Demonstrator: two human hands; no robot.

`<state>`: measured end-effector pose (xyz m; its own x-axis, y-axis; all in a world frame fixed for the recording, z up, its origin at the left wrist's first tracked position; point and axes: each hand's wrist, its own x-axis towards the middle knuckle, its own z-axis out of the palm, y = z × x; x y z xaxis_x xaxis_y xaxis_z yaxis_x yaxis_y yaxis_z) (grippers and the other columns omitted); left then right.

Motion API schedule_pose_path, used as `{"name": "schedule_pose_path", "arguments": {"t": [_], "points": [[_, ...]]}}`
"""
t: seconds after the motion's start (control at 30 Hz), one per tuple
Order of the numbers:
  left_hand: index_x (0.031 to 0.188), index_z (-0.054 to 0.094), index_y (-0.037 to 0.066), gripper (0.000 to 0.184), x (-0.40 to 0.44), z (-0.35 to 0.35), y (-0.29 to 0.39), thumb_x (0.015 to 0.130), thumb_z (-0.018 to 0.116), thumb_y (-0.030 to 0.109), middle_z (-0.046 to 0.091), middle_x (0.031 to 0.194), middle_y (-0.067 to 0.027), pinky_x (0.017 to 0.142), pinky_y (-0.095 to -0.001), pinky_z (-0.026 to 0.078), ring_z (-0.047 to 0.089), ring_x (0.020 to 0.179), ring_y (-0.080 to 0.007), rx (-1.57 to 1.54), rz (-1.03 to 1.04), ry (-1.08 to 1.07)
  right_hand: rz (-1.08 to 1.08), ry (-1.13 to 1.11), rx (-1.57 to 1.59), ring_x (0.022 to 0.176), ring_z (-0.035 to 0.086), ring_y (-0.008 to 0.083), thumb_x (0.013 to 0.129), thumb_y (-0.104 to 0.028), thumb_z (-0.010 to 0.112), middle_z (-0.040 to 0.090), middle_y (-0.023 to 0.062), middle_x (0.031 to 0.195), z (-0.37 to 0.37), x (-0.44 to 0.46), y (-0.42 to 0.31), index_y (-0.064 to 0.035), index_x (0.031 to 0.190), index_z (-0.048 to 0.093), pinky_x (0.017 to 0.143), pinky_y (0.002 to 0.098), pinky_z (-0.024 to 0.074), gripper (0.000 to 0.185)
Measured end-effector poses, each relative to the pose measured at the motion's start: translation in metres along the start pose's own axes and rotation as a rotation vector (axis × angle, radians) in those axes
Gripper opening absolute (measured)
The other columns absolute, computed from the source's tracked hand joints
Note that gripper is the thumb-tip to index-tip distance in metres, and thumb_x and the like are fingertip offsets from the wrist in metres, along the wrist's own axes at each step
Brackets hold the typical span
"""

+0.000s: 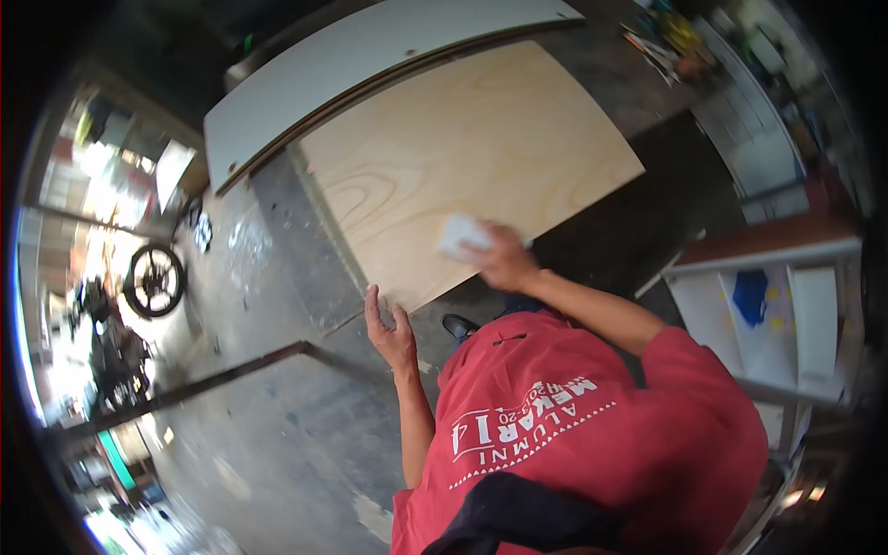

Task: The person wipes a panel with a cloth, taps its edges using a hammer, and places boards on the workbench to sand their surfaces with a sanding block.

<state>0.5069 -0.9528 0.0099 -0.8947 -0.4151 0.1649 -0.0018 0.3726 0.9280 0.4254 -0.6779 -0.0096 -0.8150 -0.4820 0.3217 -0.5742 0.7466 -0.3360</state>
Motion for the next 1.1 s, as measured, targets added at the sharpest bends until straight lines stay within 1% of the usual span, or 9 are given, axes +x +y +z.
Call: {"name": "schedule_pose_path", "arguments": {"t": [0.1, 0.2, 0.43, 0.57, 0.67, 0.77, 0.9, 1.03, 1.1], "points": [[0.141, 0.055, 0.001, 0.052, 0.018, 0.019, 0.011, 0.089, 0.061, 0.001, 0.058, 0.143, -0.0179, 0.116, -0.0417, 0.036, 0.053, 0.135, -0.0299, 0.009, 0.034, -0.129, -0.107, -0.048, 0.08, 0.131, 0.048, 0.0421, 0.09, -0.033, 0.066, 0.045, 0.0238, 0.148, 0.0, 0.012, -0.035, -0.0241, 0.137, 0.063, 0.108, 0.0558, 0.0394, 0.049], [0.142, 0.054, 0.001, 0.054, 0.028, 0.039, 0.025, 0.089, 0.061, 0.001, 0.058, 0.143, -0.018, 0.116, -0.0401, 0.035, 0.053, 0.135, -0.0304, 0.081, 0.089, -0.208, -0.178, -0.062, 0.15, 0.129, 0.05, 0.0401, 0.088, -0.034, 0.069, 0.047, 0.0221, 0.146, -0.012, 0.01, -0.016, -0.0248, 0.135, 0.065, 0.104, 0.053, 0.0425, 0.048], [0.142, 0.052, -0.002, 0.056, 0.015, 0.105, 0.036, 0.088, 0.061, 0.001, 0.055, 0.145, -0.0209, 0.117, -0.0399, 0.033, 0.049, 0.137, -0.0328, 0.124, -0.112, -0.151, 0.153, 0.157, -0.087, 0.127, 0.052, 0.0384, 0.086, -0.031, 0.071, 0.048, 0.02, 0.145, -0.075, -0.022, 0.172, -0.0239, 0.132, 0.068, 0.104, 0.0514, 0.0416, 0.047], [0.146, 0.05, 0.002, 0.058, 0.004, 0.162, 0.046, 0.089, 0.062, 0.003, 0.049, 0.15, -0.0218, 0.117, -0.0414, 0.031, 0.045, 0.14, -0.0326, 0.304, 0.035, -0.06, 0.292, 0.224, -0.211, 0.127, 0.051, 0.0396, 0.086, -0.026, 0.073, 0.047, 0.0202, 0.145, -0.127, -0.036, 0.303, -0.0254, 0.137, 0.063, 0.103, 0.0534, 0.042, 0.052], [0.148, 0.047, 0.005, 0.062, -0.009, 0.206, 0.065, 0.089, 0.065, 0.009, 0.04, 0.155, -0.025, 0.119, -0.0466, 0.028, 0.034, 0.146, -0.0397, 0.372, -0.044, -0.019, 0.407, 0.214, -0.179, 0.126, 0.05, 0.0415, 0.086, -0.022, 0.072, 0.045, 0.022, 0.146, -0.16, -0.035, 0.372, -0.0227, 0.136, 0.063, 0.101, 0.0549, 0.0424, 0.051], [0.154, 0.041, 0.011, 0.072, -0.012, 0.248, 0.074, 0.088, 0.069, 0.023, 0.029, 0.162, -0.0247, 0.12, -0.0581, 0.021, 0.022, 0.15, -0.0477, 0.455, -0.125, -0.066, 0.349, 0.197, -0.174, 0.126, 0.049, 0.0421, 0.086, -0.022, 0.072, 0.045, 0.0222, 0.147, -0.164, -0.036, 0.41, -0.0223, 0.137, 0.063, 0.101, 0.0558, 0.0414, 0.051], [0.157, 0.035, 0.012, 0.08, -0.009, 0.306, 0.088, 0.087, 0.072, 0.03, 0.026, 0.164, -0.0239, 0.118, -0.0676, 0.016, 0.018, 0.152, -0.0478, 0.589, -0.182, -0.093, 0.223, 0.124, -0.054, 0.133, 0.045, 0.042, 0.085, -0.021, 0.072, 0.042, 0.0232, 0.15, -0.164, -0.06, 0.391, -0.0237, 0.138, 0.062, 0.105, 0.0548, 0.0385, 0.054], [0.158, 0.033, 0.01, 0.085, 0.0, 0.363, 0.1, 0.086, 0.07, 0.038, 0.023, 0.165, -0.0238, 0.119, -0.0658, 0.013, 0.016, 0.152, -0.0481, 0.679, -0.203, -0.113, 0.057, -0.012, 0.066, 0.134, 0.044, 0.0424, 0.086, -0.023, 0.072, 0.041, 0.0243, 0.151, -0.181, -0.089, 0.354, -0.0222, 0.138, 0.062, 0.107, 0.0539, 0.0376, 0.053], [0.159, 0.029, 0.006, 0.088, -0.005, 0.387, 0.11, 0.087, 0.064, 0.044, 0.019, 0.167, -0.0237, 0.12, -0.0651, 0.01, 0.013, 0.153, -0.0487, 0.917, -0.163, -0.133, 0.017, -0.021, 0.077, 0.134, 0.044, 0.0425, 0.086, -0.024, 0.072, 0.041, 0.0246, 0.151, -0.184, -0.086, 0.353, -0.022, 0.138, 0.062, 0.107, 0.0537, 0.0377, 0.053]]}}
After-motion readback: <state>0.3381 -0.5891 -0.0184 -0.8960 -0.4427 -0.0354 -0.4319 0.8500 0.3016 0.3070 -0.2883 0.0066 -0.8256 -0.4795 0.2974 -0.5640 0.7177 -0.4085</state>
